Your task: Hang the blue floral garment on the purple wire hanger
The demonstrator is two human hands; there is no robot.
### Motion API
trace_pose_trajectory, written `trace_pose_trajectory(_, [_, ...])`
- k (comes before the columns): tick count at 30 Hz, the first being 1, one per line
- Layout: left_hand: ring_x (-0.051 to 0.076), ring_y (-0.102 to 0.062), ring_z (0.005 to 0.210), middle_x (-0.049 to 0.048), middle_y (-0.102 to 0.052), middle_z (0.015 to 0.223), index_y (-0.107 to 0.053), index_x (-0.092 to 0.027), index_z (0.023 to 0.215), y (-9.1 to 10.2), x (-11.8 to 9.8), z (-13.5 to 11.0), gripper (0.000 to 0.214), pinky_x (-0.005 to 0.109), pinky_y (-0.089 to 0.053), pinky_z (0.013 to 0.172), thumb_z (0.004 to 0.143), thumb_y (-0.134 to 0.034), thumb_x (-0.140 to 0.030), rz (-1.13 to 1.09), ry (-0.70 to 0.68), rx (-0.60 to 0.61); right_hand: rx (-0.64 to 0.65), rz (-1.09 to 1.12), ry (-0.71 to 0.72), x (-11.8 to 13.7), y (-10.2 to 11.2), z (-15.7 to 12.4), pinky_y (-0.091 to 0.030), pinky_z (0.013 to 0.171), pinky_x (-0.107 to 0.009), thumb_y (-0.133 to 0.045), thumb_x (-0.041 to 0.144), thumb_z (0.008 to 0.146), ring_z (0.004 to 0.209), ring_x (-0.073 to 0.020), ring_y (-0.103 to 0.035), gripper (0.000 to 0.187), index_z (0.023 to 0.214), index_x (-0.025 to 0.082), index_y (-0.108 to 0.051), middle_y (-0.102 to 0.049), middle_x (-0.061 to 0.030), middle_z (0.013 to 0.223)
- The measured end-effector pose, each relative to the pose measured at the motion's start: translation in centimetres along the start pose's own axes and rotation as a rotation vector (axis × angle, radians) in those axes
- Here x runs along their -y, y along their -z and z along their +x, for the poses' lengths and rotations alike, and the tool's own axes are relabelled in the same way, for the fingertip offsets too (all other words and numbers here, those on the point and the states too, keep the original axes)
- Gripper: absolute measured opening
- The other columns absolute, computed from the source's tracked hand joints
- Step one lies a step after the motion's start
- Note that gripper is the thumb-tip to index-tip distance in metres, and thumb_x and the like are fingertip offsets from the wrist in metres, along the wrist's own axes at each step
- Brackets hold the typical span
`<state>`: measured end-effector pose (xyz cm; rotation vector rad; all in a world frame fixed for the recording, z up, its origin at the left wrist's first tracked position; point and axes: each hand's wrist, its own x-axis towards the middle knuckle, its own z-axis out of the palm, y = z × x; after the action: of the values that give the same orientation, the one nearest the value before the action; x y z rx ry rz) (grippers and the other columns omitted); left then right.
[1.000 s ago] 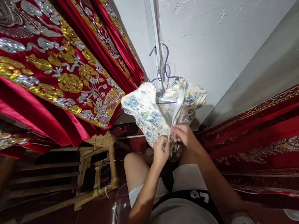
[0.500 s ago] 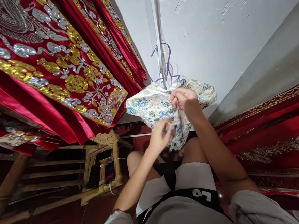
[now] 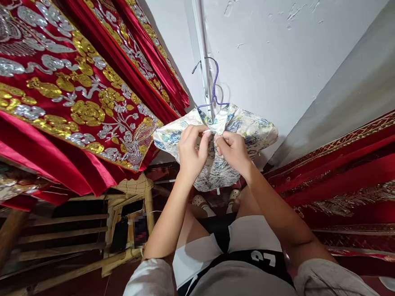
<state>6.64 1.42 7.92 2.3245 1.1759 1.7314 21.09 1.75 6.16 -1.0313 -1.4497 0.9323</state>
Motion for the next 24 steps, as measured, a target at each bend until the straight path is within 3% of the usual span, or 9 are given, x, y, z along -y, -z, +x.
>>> trace_pose_trajectory(4, [0.015, -0.061, 0.086, 0.0027, -0.066, 0.090, -0.065, -0.019, 0.096, 0.4, -0.6, 0.2, 0.013, 0.029, -0.047, 0.082, 0.102, -0.057, -0.027, -0.065, 0.026, -0.121, 0.033, -0.029, -0.020, -1.7, -0.3, 0.4, -0.036, 0.052, -0.026, -0.054, 0.031, 0.093, 0.048, -0.0122, -0.047, 0.033, 0.061, 0.021, -0.054, -0.053, 0.0022, 0.050])
trace_pose_trajectory(7, [0.016, -0.062, 0.091, 0.0029, -0.065, 0.095, -0.065, -0.020, 0.099, 2.3, 0.2, 1.1, 0.017, 0.030, -0.049, 0.087, 0.102, -0.058, -0.035, -0.115, 0.102, -0.353, 0.062, -0.071, -0.070, -3.4, 0.1, -0.7, -0.037, 0.055, -0.026, -0.053, 0.028, 0.090, 0.048, -0.0118, -0.046, 0.035, 0.056, 0.021, -0.052, -0.053, 0.0022, 0.050])
trace_pose_trajectory(10, [0.016, -0.060, 0.086, 0.0014, -0.063, 0.089, -0.065, -0.020, 0.094, 5.1, 3.4, 0.6, 0.021, 0.029, -0.050, 0.084, 0.096, -0.066, -0.041, -0.230, 0.278, -0.594, 0.075, -0.033, -0.155, -5.3, 0.4, -3.2, -0.036, 0.054, -0.026, -0.054, 0.029, 0.088, 0.048, -0.0120, -0.046, 0.034, 0.055, 0.021, -0.053, -0.052, 0.0025, 0.048])
trace_pose_trajectory(14, [0.013, -0.061, 0.079, 0.0009, -0.063, 0.078, -0.063, -0.019, 0.080, 6.7, 8.7, -3.3, 0.022, 0.023, -0.052, 0.078, 0.088, -0.071, -0.038, -0.688, 0.699, -0.663, 0.118, 0.080, -0.206, -6.3, 0.0, -6.8, -0.036, 0.052, -0.026, -0.056, 0.032, 0.087, 0.047, -0.0123, -0.046, 0.031, 0.058, 0.021, -0.057, -0.054, 0.0024, 0.047])
trace_pose_trajectory(16, [0.013, -0.063, 0.081, 0.0025, -0.066, 0.077, -0.064, -0.018, 0.080, 5.5, 10.0, -5.7, 0.018, 0.021, -0.052, 0.076, 0.090, -0.066, -0.033, -0.808, 0.913, -0.658, 0.084, 0.135, -0.213, -6.2, -0.5, -8.3, -0.037, 0.052, -0.027, -0.056, 0.034, 0.086, 0.046, -0.0130, -0.046, 0.030, 0.058, 0.021, -0.056, -0.053, 0.0024, 0.047])
trace_pose_trajectory(18, [0.013, -0.065, 0.080, 0.0041, -0.069, 0.078, -0.067, -0.018, 0.084, 3.2, 10.0, -7.8, 0.015, 0.019, -0.051, 0.070, 0.090, -0.062, -0.031, -0.838, 1.057, -0.651, 0.015, 0.159, -0.220, -5.8, -0.9, -9.4, -0.037, 0.052, -0.028, -0.055, 0.035, 0.086, 0.047, -0.0143, -0.046, 0.031, 0.057, 0.023, -0.054, -0.051, 0.0021, 0.046])
trace_pose_trajectory(21, [0.015, -0.067, 0.080, 0.0075, -0.073, 0.082, -0.071, -0.015, 0.090, -0.6, 8.6, -10.0, 0.022, 0.022, -0.051, 0.070, 0.083, -0.066, -0.035, -0.845, 1.124, -0.577, -0.068, 0.113, -0.250, -5.4, -0.6, -10.6, -0.039, 0.053, -0.030, -0.052, 0.035, 0.085, 0.049, -0.0163, -0.047, 0.033, 0.054, 0.025, -0.050, -0.050, 0.0009, 0.046])
trace_pose_trajectory(24, [0.018, -0.068, 0.084, 0.0098, -0.076, 0.093, -0.073, -0.014, 0.093, -2.4, 7.1, -11.0, 0.028, 0.026, -0.052, 0.076, 0.076, -0.073, -0.036, -0.805, 1.091, -0.397, -0.082, 0.065, -0.291, -5.0, 0.9, -11.3, -0.038, 0.053, -0.031, -0.051, 0.031, 0.081, 0.050, -0.0170, -0.047, 0.031, 0.051, 0.025, -0.050, -0.050, 0.0000, 0.047])
